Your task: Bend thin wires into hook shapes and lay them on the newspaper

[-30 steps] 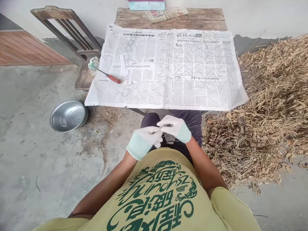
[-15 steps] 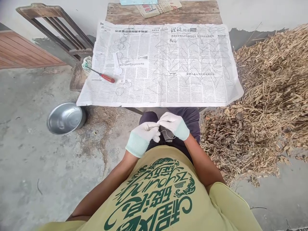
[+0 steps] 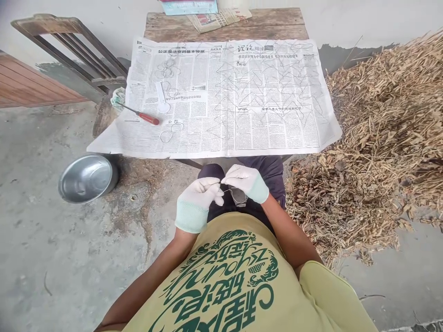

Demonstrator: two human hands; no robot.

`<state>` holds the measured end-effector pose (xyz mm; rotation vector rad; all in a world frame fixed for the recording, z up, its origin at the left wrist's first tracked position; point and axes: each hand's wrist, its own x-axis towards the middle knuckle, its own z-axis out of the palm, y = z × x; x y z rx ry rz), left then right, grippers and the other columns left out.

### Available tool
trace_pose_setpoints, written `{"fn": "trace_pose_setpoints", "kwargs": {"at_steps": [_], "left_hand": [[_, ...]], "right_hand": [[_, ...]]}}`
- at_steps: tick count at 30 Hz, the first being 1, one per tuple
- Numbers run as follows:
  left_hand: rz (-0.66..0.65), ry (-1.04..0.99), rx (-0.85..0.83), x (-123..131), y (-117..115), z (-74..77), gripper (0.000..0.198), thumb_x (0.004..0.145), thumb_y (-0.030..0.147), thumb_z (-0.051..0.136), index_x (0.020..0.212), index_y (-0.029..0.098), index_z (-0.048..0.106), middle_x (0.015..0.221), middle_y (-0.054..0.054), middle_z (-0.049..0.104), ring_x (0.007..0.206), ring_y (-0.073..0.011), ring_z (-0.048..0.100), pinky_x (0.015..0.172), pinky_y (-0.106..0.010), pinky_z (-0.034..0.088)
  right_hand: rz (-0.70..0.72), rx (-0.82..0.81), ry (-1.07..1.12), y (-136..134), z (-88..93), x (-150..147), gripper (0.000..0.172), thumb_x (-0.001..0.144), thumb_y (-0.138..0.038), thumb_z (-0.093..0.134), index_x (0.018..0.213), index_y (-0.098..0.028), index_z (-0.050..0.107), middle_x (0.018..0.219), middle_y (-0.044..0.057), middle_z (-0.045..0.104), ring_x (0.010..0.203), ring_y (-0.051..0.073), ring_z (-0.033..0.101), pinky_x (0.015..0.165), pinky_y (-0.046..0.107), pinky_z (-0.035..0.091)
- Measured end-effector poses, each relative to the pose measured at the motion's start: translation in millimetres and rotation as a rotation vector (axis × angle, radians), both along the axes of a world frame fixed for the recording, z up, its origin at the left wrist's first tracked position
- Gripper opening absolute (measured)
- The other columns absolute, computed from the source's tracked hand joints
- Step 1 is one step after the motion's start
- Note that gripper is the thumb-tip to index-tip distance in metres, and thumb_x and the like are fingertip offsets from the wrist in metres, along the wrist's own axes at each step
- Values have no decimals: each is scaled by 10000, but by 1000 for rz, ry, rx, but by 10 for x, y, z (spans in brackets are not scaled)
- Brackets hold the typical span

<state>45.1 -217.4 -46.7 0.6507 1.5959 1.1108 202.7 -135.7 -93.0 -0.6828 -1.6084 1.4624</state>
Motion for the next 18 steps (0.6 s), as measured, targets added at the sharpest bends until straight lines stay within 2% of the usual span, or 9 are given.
{"fn": "trace_pose_setpoints", "kwargs": {"at_steps": [4, 9, 11, 13, 15, 18], "left_hand": [[2, 42, 49, 8, -18, 0, 236, 861, 304, 704, 1028, 137, 705, 692, -10, 731, 558, -133, 680, 620, -259, 559], [73, 101, 52, 45, -37, 91, 207, 869, 290, 724, 1023, 152, 713, 739, -18, 752, 641, -149, 724, 693, -274, 586], [89, 108, 43, 50, -45, 94, 190, 879, 281, 725, 1022, 156, 720, 758, -27, 763, 666, -153, 735, 713, -273, 589], [110, 111, 45, 40, -51, 62, 195, 885, 286, 731, 1032, 159, 728, 784, -33, 774, 684, -153, 743, 731, -271, 589], [142, 101, 69, 14, -51, 4, 232, 889, 309, 740, 1070, 163, 733, 803, -32, 781, 702, -152, 750, 764, -275, 590], [143, -19, 118, -48, -40, -87, 307, 884, 366, 763, 1113, 163, 734, 821, -31, 779, 688, -144, 741, 769, -280, 589]], "right_hand": [[8, -50, 0, 16, -56, 8, 135, 940, -292, 730, 933, -237, 853, 952, 50, 767, 884, 197, 698, 840, 364, 568], [20, -197, 47, 67, -126, 167, 399, 1037, -488, 565, 1216, -197, 772, 992, 74, 784, 877, 196, 717, 864, 375, 591], [46, -236, 16, 61, -65, 231, 445, 1029, -524, 557, 1184, -166, 773, 990, 94, 794, 873, 205, 729, 844, 376, 602], [92, -280, -110, 30, 51, 258, 358, 984, -445, 630, 1132, -161, 790, 927, 80, 801, 832, 197, 737, 812, 356, 613], [64, -328, -225, -12, 180, 241, 226, 909, -323, 681, 1014, -171, 812, 835, 45, 794, 752, 176, 732, 757, 321, 614], [-13, -362, -295, -61, 305, 166, 182, 864, -252, 644, 863, -182, 813, 702, 9, 753, 641, 150, 698, 677, 286, 600]]}}
